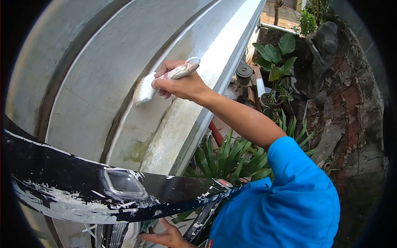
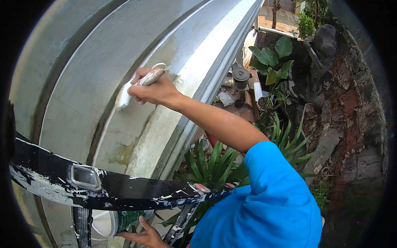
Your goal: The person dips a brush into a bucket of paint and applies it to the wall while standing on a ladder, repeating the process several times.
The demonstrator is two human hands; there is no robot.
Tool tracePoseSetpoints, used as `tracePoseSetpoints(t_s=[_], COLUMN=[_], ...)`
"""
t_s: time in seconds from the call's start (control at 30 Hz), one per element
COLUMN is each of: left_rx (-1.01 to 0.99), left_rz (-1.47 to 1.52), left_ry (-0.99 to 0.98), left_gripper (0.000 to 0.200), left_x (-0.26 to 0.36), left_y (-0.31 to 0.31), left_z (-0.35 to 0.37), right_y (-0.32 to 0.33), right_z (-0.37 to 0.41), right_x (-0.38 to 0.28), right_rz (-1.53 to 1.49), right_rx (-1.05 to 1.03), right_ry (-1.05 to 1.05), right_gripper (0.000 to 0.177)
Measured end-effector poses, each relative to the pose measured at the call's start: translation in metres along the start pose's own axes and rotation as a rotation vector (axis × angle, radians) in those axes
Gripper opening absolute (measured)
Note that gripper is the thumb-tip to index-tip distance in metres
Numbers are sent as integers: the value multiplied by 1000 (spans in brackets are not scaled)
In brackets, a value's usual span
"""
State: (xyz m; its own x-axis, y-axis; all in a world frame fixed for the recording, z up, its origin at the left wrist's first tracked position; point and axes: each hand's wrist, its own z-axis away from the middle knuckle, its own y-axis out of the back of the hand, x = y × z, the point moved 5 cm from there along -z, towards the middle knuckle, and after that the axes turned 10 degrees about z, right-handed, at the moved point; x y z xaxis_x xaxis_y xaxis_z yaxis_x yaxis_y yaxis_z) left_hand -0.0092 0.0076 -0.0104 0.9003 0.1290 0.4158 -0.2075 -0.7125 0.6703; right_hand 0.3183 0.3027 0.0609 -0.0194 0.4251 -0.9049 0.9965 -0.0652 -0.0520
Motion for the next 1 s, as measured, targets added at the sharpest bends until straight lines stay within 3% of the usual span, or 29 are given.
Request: tracePoseSetpoints(t_s=[0.13, 0.23, 0.4, 0.53, 0.83, 0.9, 0.97, 1.0], left_rx=[24, 14, -14, -19, 5, 4, -6, -15], left_rz=[-6, -27, -7, 55, 49, 29, 6, -7], left_ry=[-80, -17, 137, 108, 96, 95, 108, 123], left_gripper=[116, 117, 119, 120, 121, 121, 121, 121], left_x=[-7, -17, -18, -11, -8, -7, -6, -6], left_y=[-1, -5, -6, -4, -6, -5, -4, -3], left_z=[3, 7, 8, 3, 0, 1, 1, 1], right_y=[82, 156, 193, 170, -24, -52, -61, -54], right_z=[-53, -98, -121, -102, 17, 40, 50, 51], right_x=[32, 49, 42, 37, 12, 12, 34, 38], right_rz=[-49, 13, 129, 123, -191, -214, -99, -76], right_rx=[307, 585, 860, 806, 170, 15, 35, -30], right_ry=[0, 16, -44, 55, -23, -40, 155, 122], right_gripper=[14, 14, 15, 20, 14, 20, 23, 28])
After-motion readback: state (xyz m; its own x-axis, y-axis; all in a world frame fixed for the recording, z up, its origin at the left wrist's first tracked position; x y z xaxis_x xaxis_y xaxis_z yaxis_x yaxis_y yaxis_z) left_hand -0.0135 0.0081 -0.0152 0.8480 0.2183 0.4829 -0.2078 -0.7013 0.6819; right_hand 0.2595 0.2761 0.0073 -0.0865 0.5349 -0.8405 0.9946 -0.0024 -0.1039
